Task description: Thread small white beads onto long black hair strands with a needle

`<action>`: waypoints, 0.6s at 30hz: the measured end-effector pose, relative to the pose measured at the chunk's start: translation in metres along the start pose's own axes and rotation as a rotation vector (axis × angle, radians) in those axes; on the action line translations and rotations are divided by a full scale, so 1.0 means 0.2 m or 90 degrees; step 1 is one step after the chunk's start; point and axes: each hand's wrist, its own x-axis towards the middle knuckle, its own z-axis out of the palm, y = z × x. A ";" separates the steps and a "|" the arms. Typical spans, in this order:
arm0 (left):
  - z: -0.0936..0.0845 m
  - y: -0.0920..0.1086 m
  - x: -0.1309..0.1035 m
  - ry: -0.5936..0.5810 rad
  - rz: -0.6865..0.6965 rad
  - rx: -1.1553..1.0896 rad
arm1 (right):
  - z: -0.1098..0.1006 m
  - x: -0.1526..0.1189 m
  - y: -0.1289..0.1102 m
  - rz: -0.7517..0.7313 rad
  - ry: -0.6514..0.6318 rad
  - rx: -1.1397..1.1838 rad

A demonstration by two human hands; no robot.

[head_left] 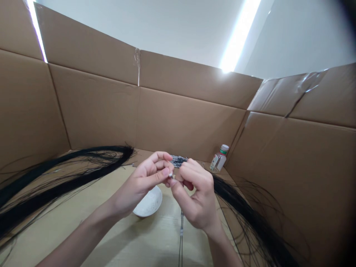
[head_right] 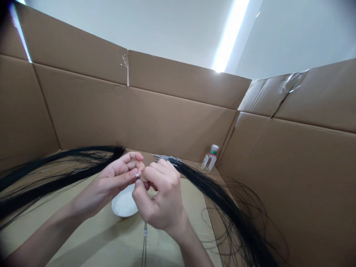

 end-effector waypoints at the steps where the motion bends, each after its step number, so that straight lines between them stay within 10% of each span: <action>1: 0.00 0.00 0.00 0.001 0.001 0.003 | 0.00 0.00 0.00 -0.001 0.000 -0.004; 18: 0.02 0.03 0.00 0.011 0.038 0.119 | -0.01 0.01 0.02 -0.034 -0.067 -0.071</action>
